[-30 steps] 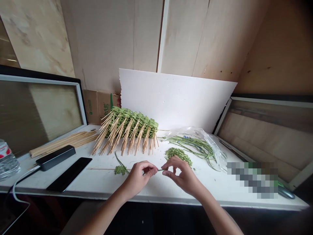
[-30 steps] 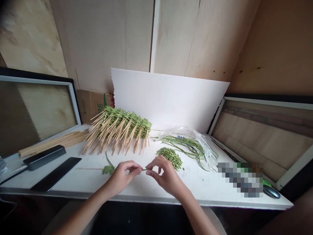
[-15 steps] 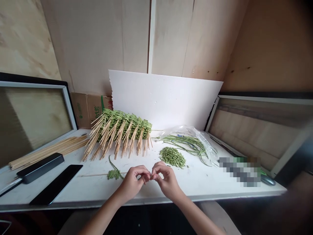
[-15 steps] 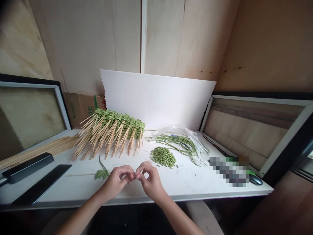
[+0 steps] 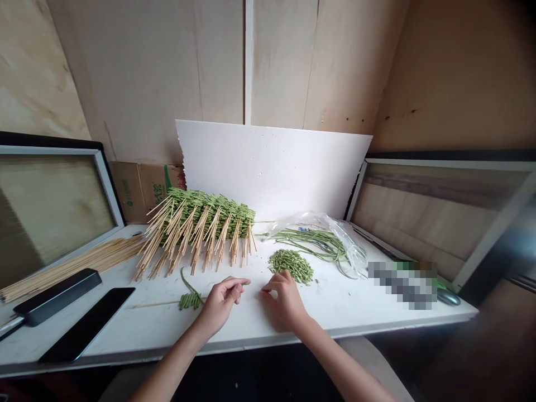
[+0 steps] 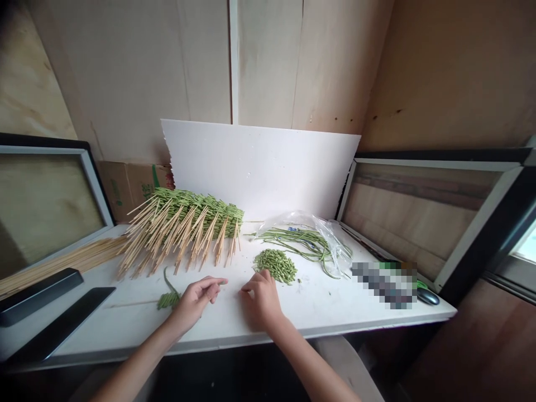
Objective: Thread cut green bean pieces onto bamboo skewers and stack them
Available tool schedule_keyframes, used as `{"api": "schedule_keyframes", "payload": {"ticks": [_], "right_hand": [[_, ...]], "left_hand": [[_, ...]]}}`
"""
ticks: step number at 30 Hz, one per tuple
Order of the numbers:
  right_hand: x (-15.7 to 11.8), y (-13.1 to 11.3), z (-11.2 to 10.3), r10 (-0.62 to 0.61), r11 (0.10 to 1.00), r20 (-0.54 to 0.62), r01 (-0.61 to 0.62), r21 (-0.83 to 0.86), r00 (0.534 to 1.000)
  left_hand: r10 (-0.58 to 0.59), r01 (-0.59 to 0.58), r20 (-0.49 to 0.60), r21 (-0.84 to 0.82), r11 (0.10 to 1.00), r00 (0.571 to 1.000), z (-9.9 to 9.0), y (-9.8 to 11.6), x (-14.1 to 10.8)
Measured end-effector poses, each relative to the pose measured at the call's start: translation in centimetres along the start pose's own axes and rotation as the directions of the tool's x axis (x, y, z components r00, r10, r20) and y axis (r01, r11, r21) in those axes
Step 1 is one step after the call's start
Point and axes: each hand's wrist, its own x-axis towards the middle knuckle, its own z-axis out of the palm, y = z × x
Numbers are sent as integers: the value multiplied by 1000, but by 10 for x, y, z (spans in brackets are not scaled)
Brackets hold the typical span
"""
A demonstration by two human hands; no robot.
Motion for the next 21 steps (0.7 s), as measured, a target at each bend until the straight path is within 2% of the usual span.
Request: {"api": "schedule_keyframes", "payload": {"ticks": [3, 5, 8, 10, 12, 17, 21], "right_hand": [[1, 4, -2, 33, 999, 51, -31, -38, 998], [4, 1, -9, 36, 999, 73, -37, 9, 997], [8, -8, -20, 10, 975, 123, -36, 218, 992], [8, -16, -25, -21, 930, 159, -39, 366, 987], [8, -22, -26, -61, 900, 169, -19, 436, 984], [9, -27, -30, -78, 897, 123, 15, 441, 989], [10, -28, -39, -127, 910, 120, 68, 410, 984]], "left_hand": [[11, -11, 16, 28, 1000, 1000, 3, 3, -2], [-31, 31, 12, 22, 999, 999, 5, 6, -4], [-98, 97, -13, -18, 995, 995, 9, 11, -7], [-104, 104, -12, -35, 994, 994, 11, 13, -8], [-95, 95, 5, -30, 995, 996, 12, 15, -9], [-79, 77, 22, 77, 994, 997, 8, 18, -9], [-6, 4, 11, 210, 978, 1000, 6, 24, -9]]}}
